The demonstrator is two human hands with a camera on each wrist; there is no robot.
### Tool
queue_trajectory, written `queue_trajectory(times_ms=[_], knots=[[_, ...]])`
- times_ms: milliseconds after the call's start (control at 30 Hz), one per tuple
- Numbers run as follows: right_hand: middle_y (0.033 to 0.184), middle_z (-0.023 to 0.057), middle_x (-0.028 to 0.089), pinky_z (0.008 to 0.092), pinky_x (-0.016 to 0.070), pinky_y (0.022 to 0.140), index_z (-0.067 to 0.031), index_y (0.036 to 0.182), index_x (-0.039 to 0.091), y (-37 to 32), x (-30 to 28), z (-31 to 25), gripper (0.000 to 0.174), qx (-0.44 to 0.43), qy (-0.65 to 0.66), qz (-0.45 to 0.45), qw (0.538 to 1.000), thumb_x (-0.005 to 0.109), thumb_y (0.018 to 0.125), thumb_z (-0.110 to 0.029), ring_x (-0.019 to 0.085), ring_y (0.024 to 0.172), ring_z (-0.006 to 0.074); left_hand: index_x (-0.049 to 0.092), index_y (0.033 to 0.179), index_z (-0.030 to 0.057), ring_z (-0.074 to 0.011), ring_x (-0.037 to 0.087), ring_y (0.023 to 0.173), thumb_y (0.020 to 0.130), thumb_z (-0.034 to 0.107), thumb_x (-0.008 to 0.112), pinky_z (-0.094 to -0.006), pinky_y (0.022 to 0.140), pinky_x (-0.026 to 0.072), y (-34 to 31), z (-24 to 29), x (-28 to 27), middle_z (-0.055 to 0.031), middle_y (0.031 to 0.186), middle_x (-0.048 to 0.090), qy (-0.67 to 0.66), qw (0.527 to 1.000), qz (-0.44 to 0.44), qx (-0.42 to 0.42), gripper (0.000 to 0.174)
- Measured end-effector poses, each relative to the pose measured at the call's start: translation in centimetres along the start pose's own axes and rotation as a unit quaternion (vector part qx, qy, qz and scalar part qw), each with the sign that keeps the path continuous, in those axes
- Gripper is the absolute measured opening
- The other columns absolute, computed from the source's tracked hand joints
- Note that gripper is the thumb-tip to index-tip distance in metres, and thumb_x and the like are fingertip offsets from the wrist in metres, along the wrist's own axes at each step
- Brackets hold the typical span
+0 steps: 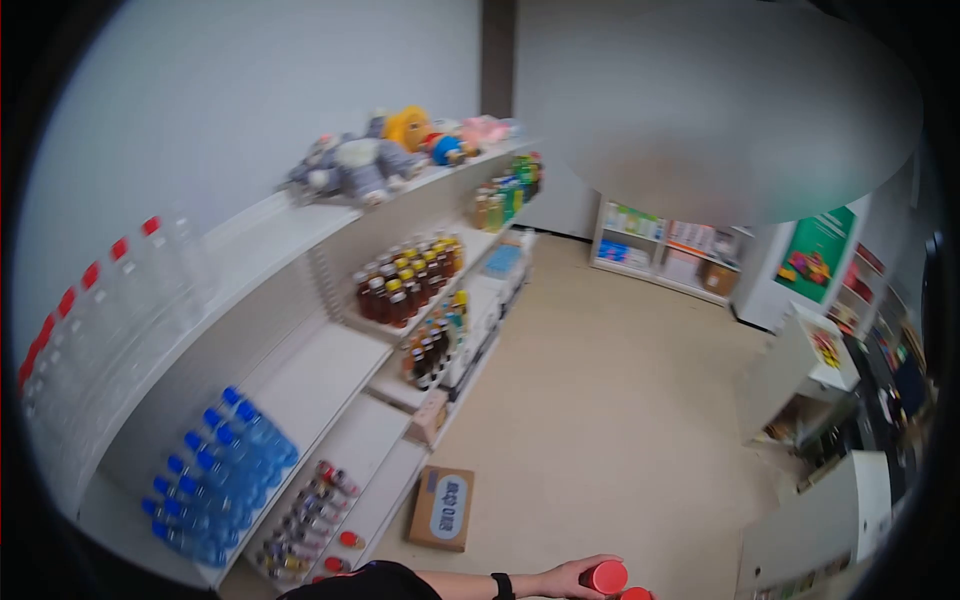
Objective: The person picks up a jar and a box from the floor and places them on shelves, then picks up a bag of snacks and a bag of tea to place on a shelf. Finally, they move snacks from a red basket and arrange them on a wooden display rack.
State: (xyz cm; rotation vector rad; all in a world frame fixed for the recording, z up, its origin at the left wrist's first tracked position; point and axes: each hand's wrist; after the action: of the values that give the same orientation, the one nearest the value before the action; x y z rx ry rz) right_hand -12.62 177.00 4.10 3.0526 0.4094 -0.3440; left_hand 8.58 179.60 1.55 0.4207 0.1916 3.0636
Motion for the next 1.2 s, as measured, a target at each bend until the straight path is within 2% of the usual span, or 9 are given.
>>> queue_trajectory(times_ms=[167, 233, 267, 333, 467, 567, 633, 867, 1200], knots=[[0.126, 0.0173, 0.053, 0.0371, 0.0451, 0.097, 0.0014, 0.139, 0.036, 2.8, 0.7, -2.3, 0.07, 0.026, 0.046, -0.149, 0.987, 0.072, 0.079, -0.008, 0.055, 0.113, 0.0246, 0.033, 0.138, 0.0104, -0.0172, 0.062, 0.072, 0.075, 0.011, 0.08, -0.0324, 0.057, 0.0524, -3.3, 3.2, 1.5, -0.0066, 0.098, 0.062, 0.155, 0.973, 0.166, 0.034, 0.079], [0.13, 0.0177, 0.049, 0.0374, 0.0431, 0.1, 0.0006, 0.141, 0.033, 3.8, 2.5, -3.3, 0.072, 0.023, 0.088, -0.244, 0.965, 0.07, 0.081, -0.009, 0.052, 0.117, 0.0251, 0.044, 0.133, 0.0069, -0.0282, 0.067, 0.083, 0.084, 0.02, 0.07, -0.0412, 0.073, 0.0546, -5.6, 5.3, 2.3, -0.0145, 0.104, 0.066, 0.266, 0.894, 0.318, 0.171, 0.057], [0.13, 0.0177, 0.049, 0.0374, 0.0431, 0.1, 0.0006, 0.141, 0.033, 4.1, 3.7, -3.8, 0.072, 0.025, 0.088, -0.265, 0.96, 0.07, 0.081, -0.009, 0.052, 0.117, 0.0251, 0.044, 0.133, 0.0069, -0.0282, 0.067, 0.083, 0.084, 0.02, 0.07, -0.0412, 0.073, 0.0546, -7.0, 5.8, 2.1, -0.0145, 0.104, 0.066, 0.27, 0.887, 0.337, 0.166, 0.057], [0.131, 0.0178, 0.047, 0.0375, 0.0418, 0.101, 0.0001, 0.143, 0.03, 4.6, 7.0, -5.0, 0.075, 0.043, 0.135, -0.365, 0.92, 0.071, 0.081, -0.01, 0.05, 0.119, 0.0254, 0.031, 0.137, 0.0089, -0.0244, 0.05, 0.123, 0.067, 0.018, 0.086, -0.0374, 0.102, 0.042, -10.5, 6.1, 0.9, -0.0143, 0.128, 0.052, 0.206, 0.91, 0.358, -0.014, 0.089], [0.131, 0.0174, 0.047, 0.0378, 0.0411, 0.102, 0.0001, 0.143, 0.029, 3.5, 13.8, -9.4, 0.077, -0.006, 0.095, -0.454, 0.886, 0.073, 0.081, -0.014, 0.049, 0.119, 0.0248, 0.028, 0.142, 0.0078, -0.0202, 0.046, 0.127, 0.069, 0.017, 0.087, -0.0364, 0.107, 0.0372, -16.4, 8.6, -0.1, -0.011, 0.136, 0.047, 0.085, 0.879, 0.47, -0.004, 0.094], [0.133, 0.0208, 0.043, 0.0396, 0.0425, 0.101, -0.0003, 0.142, 0.031, 2.9, 19.3, -8.5, 0.075, 0.017, 0.131, -0.493, 0.86, 0.071, 0.08, -0.013, 0.053, 0.116, 0.0278, 0.027, 0.144, 0.0068, -0.0195, 0.045, 0.127, 0.07, 0.018, 0.087, -0.0355, 0.108, 0.036, -19.9, 9.3, -2.3, -0.0105, 0.137, 0.046, 0.154, 0.843, 0.515, 0.018, 0.096], [0.124, 0.0143, 0.054, 0.0366, 0.0408, 0.101, -0.0031, 0.131, 0.04, 2.2, 22.2, -9.2, 0.06, 0.037, 0.19, -0.547, 0.814, 0.072, 0.081, -0.011, 0.052, 0.117, 0.0254, 0.027, 0.144, 0.0062, -0.0193, 0.044, 0.129, 0.069, 0.019, 0.087, -0.0351, 0.108, 0.035, -21.8, 10.0, -3.9, -0.0106, 0.138, 0.045, 0.187, 0.816, 0.546, 0.009, 0.097], [0.125, 0.0133, 0.052, 0.0357, 0.0413, 0.102, -0.0031, 0.135, 0.035, 3.0, 28.9, -11.4, 0.063, -0.042, 0.145, -0.586, 0.796, 0.07, 0.082, -0.002, 0.053, 0.116, 0.0229, 0.028, 0.141, 0.0045, -0.0216, 0.044, 0.128, 0.069, 0.022, 0.086, -0.0357, 0.107, 0.0362, -23.7, 10.5, -9.4, -0.0119, 0.136, 0.046, 0.194, 0.784, 0.59, 0.017, 0.094], [0.137, 0.0149, 0.041, 0.0379, 0.0377, 0.107, -0.0068, 0.145, 0.012, 4.2, 39.6, -12.5, 0.095, -0.088, 0.075, -0.688, 0.716, 0.076, 0.075, -0.004, 0.045, 0.126, 0.0245, 0.026, 0.144, 0.0042, -0.0219, 0.043, 0.13, 0.071, 0.014, 0.084, -0.0362, 0.108, 0.036, -25.3, 11.3, -16.8, -0.0126, 0.139, 0.044, 0.12, 0.744, 0.651, 0.092, 0.093]])
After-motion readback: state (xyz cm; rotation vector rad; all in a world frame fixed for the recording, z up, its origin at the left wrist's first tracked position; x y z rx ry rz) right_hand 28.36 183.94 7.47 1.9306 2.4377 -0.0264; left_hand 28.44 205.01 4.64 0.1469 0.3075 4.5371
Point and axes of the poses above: each hand's wrist, its own y-axis towards the middle knuckle, its own x-axis out of the palm, z = x × y
